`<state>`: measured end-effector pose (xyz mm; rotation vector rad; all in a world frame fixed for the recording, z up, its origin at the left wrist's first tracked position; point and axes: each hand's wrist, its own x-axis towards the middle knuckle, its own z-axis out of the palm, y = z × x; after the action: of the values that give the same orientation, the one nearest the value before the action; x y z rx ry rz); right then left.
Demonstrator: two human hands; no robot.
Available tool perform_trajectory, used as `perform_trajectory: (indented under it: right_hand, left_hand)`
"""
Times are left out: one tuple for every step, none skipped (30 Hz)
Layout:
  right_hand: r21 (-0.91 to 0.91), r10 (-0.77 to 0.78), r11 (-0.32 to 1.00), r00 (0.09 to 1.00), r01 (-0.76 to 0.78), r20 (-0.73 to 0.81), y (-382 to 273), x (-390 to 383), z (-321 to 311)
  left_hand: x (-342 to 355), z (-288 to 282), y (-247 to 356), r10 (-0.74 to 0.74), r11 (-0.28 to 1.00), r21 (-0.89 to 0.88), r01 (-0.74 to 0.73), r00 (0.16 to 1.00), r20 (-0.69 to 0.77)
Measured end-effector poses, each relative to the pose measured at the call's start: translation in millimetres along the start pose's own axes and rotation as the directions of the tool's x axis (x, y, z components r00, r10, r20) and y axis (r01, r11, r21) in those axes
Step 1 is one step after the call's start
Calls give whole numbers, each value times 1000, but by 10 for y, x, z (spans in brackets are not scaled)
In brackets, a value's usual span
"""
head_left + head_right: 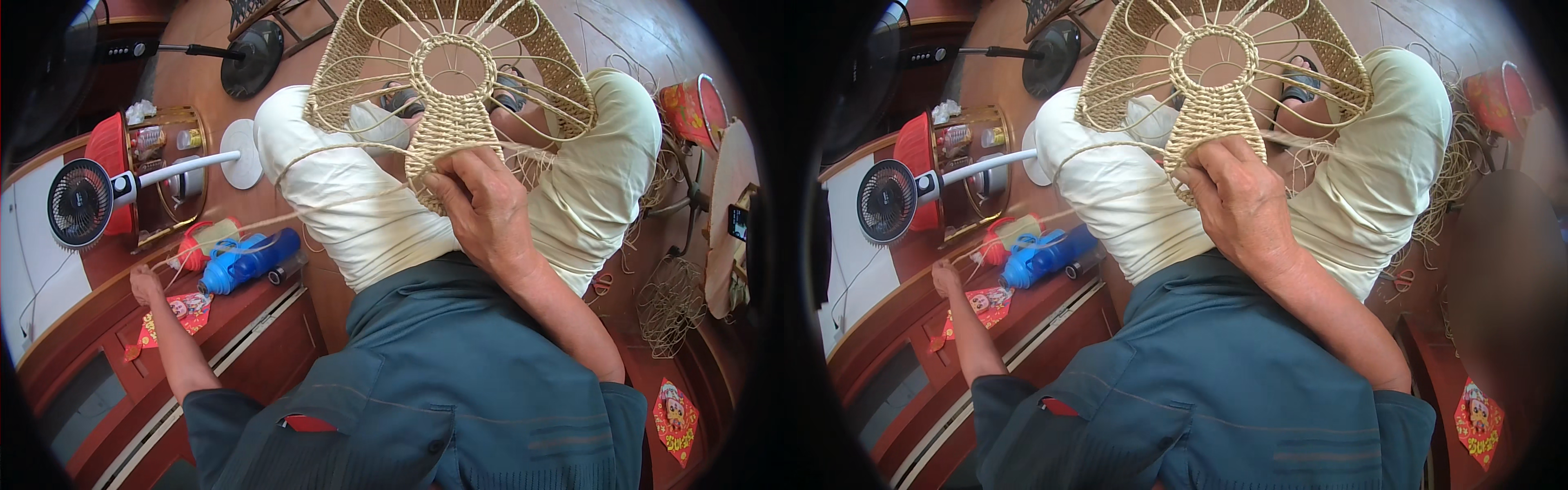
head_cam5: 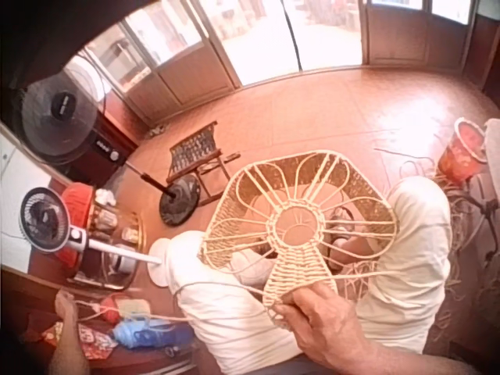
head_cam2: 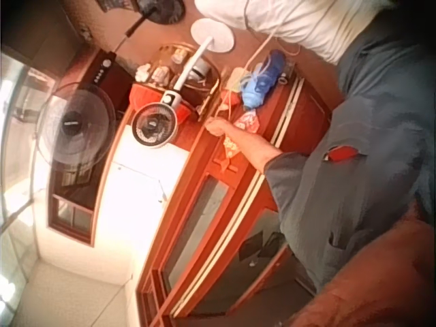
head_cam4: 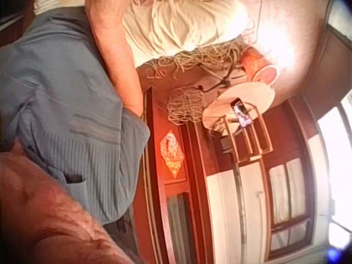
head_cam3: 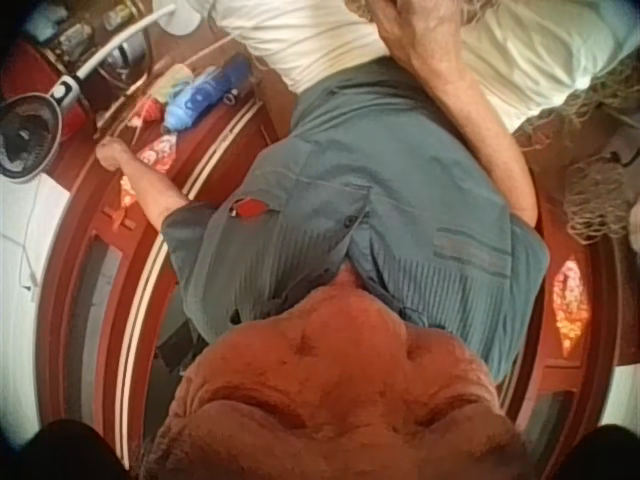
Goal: The person is weaving a wicker or rattan handicraft, likely a decorative basket or fan.
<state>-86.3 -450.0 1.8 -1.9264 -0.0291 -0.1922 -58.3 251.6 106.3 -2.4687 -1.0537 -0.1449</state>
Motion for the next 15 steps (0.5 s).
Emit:
perform_trajectory:
  right_hand:
    - [3,-7,1000,1000,7,-2,-4,0,1]
    - [-9,4,1000,1000,-4,18,-6,-1,-5]
    - [-29,26,999,999,-25,36,-6,4,-12]
    - [-27,22,999,999,-21,39,-11,2,-13]
    - [-29,31,999,999,-29,39,-13,3,-14]
    - [-37,44,998,998,-42,51,-14,3,-16]
    - [-49,40,998,998,-37,55,-14,3,-18]
    - [-50,39,998,997,-36,61,-14,3,-22]
    - [-52,40,998,997,-37,66,-16,2,-28]
    - [-62,32,998,997,-28,72,-18,10,-24]
    - [-55,31,998,997,-28,64,-23,14,-22]
    - [-50,42,998,997,-39,58,-32,14,-17]
    - [-41,32,999,998,-30,54,-37,20,-17]
    - [-45,41,998,998,-39,51,-43,21,-19]
    - [-58,69,996,996,-65,55,-47,24,-18]
  left_hand:
    - [11,-18,17,-7,997,77,3,999,46]
    - [-63,-94,132,-73,981,188,44,986,150]
    - [-232,-186,373,198,978,-53,-200,979,-43]
    - [-479,-296,725,326,910,-219,-353,933,-153]
    - [-768,-464,1121,470,784,-346,-516,856,-213]
    - [-1236,-611,1483,535,591,-598,-541,818,-211]
    - [-1678,-776,1855,621,433,-660,-614,734,-276]
    - [-2211,-944,2123,679,394,-693,-604,699,-223]
    - [-2672,-1106,2340,798,273,-687,-673,557,-229]
    - [-3035,-1220,2571,844,159,-715,-680,469,-259]
    - [-3369,-1297,2726,878,125,-752,-647,425,-220]
    - [-3578,-1319,2862,905,61,-815,-576,376,-198]
    - [-3639,-1315,2906,875,17,-832,-554,412,-256]
    - [-3701,-1275,2927,900,54,-861,-506,398,-177]
    - [-3660,-1235,2923,931,78,-881,-466,351,-103]
